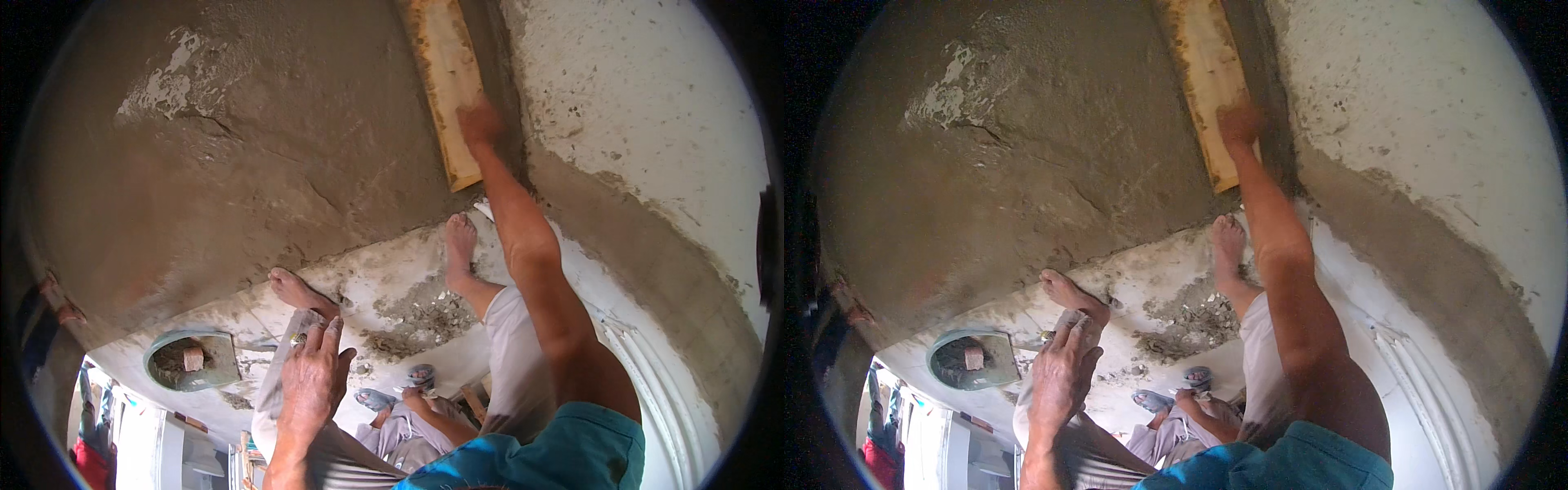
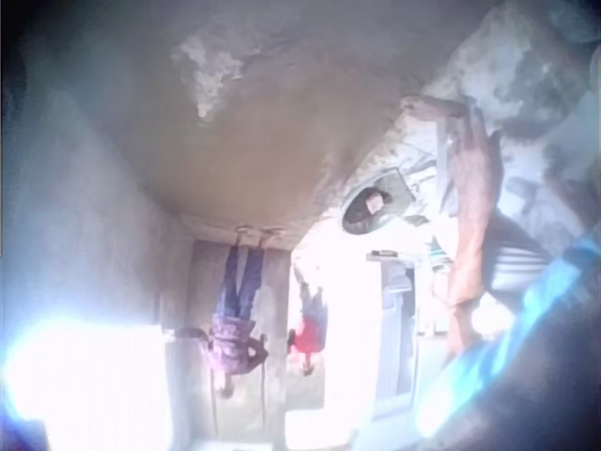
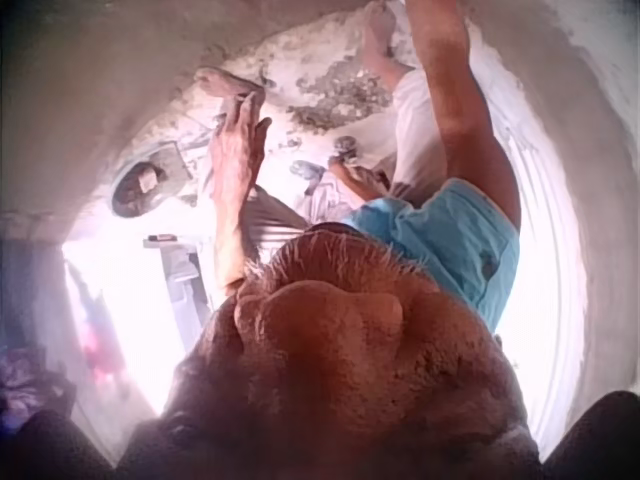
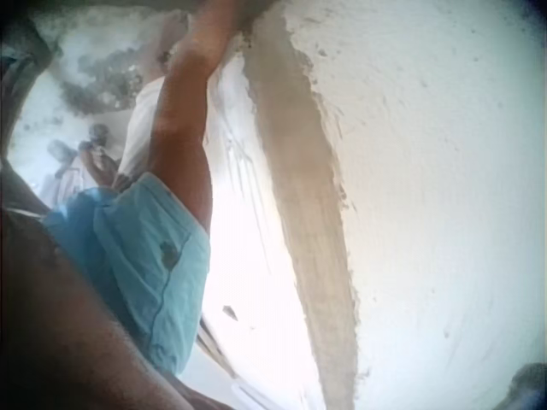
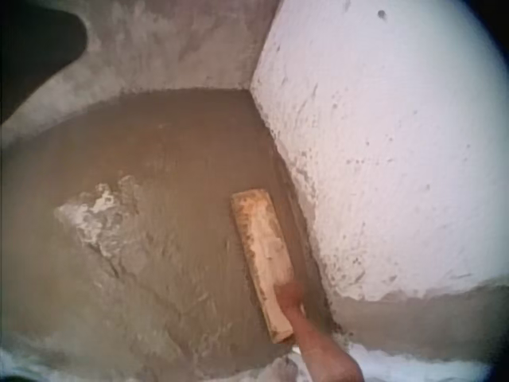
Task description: The person plasters a floor by scooping wet cement from a bucket with a trowel, spreading it onto the surface, and then smoothing it out using a long wooden float.
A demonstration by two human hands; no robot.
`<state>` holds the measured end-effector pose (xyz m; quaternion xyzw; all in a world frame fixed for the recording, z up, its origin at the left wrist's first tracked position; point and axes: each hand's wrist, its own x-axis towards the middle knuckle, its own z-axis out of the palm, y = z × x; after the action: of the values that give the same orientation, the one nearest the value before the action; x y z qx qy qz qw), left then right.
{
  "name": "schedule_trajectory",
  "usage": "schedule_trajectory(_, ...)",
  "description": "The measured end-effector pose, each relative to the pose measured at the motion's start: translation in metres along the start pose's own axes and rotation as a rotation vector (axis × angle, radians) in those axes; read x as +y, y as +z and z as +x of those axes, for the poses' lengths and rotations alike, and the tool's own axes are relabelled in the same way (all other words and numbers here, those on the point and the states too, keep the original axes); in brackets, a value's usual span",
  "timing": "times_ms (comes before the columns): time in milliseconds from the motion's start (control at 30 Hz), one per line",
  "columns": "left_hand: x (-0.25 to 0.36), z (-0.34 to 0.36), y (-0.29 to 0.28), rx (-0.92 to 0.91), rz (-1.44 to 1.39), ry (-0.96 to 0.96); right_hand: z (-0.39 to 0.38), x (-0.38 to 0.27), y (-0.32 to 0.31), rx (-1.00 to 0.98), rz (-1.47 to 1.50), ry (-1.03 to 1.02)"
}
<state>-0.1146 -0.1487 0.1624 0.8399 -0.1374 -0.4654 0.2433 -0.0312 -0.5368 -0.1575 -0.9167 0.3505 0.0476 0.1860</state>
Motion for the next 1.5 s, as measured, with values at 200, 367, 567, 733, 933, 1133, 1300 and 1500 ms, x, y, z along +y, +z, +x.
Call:
schedule_trajectory(200, -0.001, 0.001, -0.002, -0.004, -0.017, 0.012, -0.035, -0.035, 0.042, 0.063, -0.079, -0.03)
schedule_trajectory(367, -0.009, -0.005, -0.004, 0.028, -0.033, 0.014, -0.081, -0.096, 0.054, -0.183, 0.042, -0.08)
schedule_trajectory(567, -0.009, -0.004, -0.01, 0.008, -0.066, -0.01, -0.139, -0.146, 0.091, -0.021, 0.06, -0.304)
schedule_trajectory(733, -0.023, -0.009, -0.005, 0.024, -0.056, -0.007, -0.184, -0.193, 0.078, -0.373, 0.246, -0.208)
schedule_trajectory(933, -0.019, -0.004, -0.005, 0.026, -0.069, -0.024, -0.071, -0.116, 0.084, -0.115, 0.2, -0.112)
schedule_trajectory(1133, -0.014, -0.007, -0.016, 0.059, -0.063, -0.001, 0.042, -0.063, 0.018, -0.017, 0.156, -0.035)
schedule_trajectory(1300, -0.019, -0.007, -0.021, 0.087, -0.037, 0.069, 0.065, -0.062, 0.028, 0.098, 0.127, 0.0)
schedule_trajectory(1500, -0.012, -0.006, -0.027, 0.012, -0.042, -0.001, 0.066, -0.106, 0.057, 0.063, -0.055, -0.109)
